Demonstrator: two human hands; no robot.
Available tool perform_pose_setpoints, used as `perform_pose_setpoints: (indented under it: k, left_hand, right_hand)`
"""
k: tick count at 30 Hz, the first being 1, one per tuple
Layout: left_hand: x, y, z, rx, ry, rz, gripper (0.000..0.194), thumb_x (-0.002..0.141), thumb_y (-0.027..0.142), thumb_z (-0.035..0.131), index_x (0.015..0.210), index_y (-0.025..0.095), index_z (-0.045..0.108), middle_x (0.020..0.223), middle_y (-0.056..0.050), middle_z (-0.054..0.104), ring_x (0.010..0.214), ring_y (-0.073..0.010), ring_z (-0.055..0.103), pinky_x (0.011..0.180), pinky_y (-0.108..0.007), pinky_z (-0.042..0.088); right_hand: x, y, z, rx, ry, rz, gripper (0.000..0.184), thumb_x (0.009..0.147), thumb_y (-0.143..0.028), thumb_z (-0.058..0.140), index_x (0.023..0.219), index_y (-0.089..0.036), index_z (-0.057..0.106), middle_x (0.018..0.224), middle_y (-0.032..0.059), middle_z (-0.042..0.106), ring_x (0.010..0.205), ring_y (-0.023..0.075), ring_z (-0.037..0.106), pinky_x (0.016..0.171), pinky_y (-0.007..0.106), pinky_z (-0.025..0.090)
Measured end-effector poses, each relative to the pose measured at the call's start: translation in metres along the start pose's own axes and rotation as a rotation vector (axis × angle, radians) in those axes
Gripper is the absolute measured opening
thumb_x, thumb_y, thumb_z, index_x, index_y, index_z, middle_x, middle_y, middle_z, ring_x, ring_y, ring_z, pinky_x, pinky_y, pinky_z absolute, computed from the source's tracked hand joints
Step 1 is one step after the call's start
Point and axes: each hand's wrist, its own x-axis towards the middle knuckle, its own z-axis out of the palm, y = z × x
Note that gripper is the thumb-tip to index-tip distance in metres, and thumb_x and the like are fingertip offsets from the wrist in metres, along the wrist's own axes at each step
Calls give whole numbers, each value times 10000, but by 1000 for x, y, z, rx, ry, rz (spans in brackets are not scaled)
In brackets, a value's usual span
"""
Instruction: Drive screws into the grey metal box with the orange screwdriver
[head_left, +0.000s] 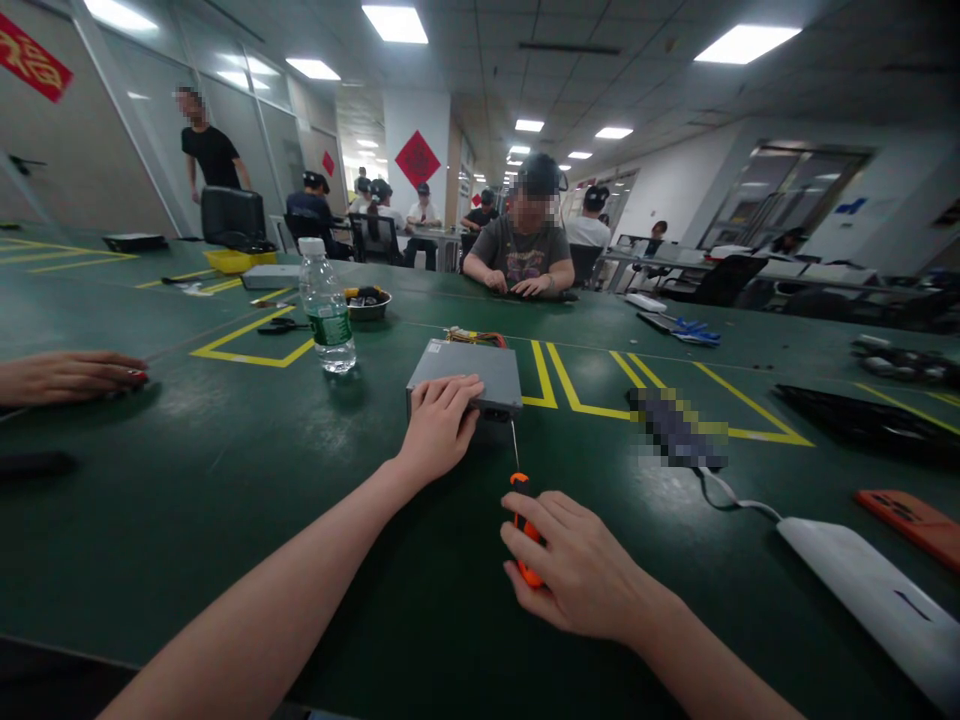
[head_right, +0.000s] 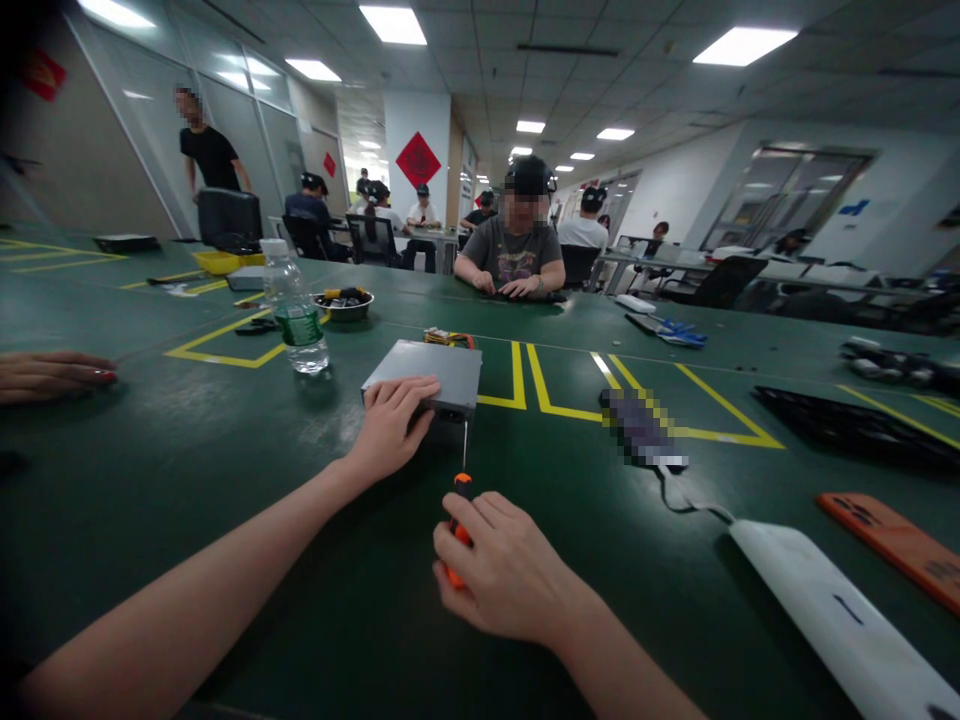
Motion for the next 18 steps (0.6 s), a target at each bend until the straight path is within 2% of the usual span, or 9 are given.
perform_pose_setpoints:
  k: [4,7,9,13,18]
  left_hand:
    - [0,0,0,1,0,2,296,859,212,459,1149,245,512,1264,-15,543,1159,-219,443,967,-405,285]
    - [0,-1,0,4,-4,-4,298,858,211,460,1150,246,512,1263,-18,543,1162,-223,441,965,-406,287]
    - [0,-1,0,3,-2,-3,299,857,209,459,1150,245,512,1261,-21,544,1162,-223,441,966,-406,287]
    - [-1,-2,1,2,9,8,297,856,208,461,1147,245,512,1260,-16,545,1158,-219,444,963,-403,287]
    - [0,-1,2,-2,17,14,298,854,200,467,1145,245,512,1257,-9,547,1163,-210,441,963,-398,284]
  right_hand:
    - [1,1,3,38,82,-1,290,855,-378,508,987,-128,569,1092,158,595,867,217,595,705,329,495]
    - [0,4,3,29,223,21,232,868,-357,519,890,-130,563,986,136,642,776,187,616,640,302,487]
    - [0,5,3,4,264,41,212,879,-342,509,814,-144,550,923,117,658,722,176,618,605,300,473]
    - [0,3,3,33,210,71,261,876,-374,449,835,-142,559,954,142,638,748,207,612,616,336,486]
    - [0,-1,2,41,198,30,235,853,-253,417,966,-108,563,1056,176,607,870,213,603,704,329,511]
